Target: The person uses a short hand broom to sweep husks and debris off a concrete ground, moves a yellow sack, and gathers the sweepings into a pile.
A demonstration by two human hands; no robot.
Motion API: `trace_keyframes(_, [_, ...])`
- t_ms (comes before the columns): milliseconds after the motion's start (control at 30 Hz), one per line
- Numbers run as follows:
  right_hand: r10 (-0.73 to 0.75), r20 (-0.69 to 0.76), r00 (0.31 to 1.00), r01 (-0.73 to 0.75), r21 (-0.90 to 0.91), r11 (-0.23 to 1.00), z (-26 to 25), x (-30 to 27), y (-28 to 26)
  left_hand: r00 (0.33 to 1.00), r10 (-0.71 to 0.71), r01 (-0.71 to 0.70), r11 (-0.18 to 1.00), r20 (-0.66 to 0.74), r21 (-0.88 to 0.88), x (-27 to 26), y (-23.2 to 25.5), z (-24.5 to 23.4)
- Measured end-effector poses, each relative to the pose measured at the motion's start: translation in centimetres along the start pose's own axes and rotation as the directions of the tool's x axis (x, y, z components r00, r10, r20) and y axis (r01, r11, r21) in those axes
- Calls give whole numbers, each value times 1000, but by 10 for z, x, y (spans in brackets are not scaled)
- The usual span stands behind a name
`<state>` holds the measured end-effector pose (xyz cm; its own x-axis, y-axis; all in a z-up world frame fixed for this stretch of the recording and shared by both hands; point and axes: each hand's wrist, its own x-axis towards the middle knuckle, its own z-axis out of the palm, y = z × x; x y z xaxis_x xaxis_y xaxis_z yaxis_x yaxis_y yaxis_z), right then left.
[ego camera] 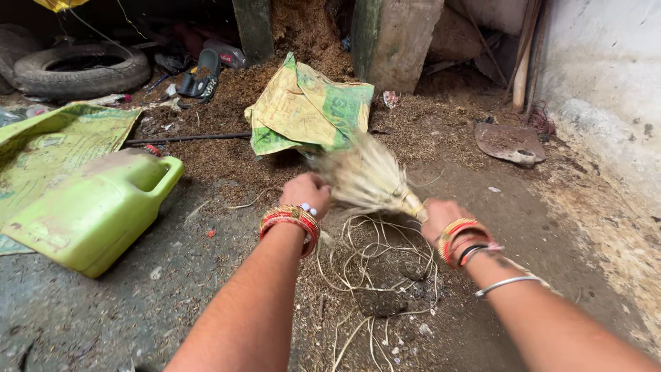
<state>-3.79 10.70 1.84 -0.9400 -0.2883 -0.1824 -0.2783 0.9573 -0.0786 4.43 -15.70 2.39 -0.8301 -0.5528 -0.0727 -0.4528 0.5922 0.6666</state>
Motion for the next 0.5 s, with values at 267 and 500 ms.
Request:
trace_keyframes(267, [48,-200,979,-28,100,995,-27,-15,0,953,184,-271,875,240,401,-7,-16,22])
trace_keyframes(500, [234,-210,949,-67,592,803,-10,-18,35,878,264,-440,772,399,458,-3,4,74])
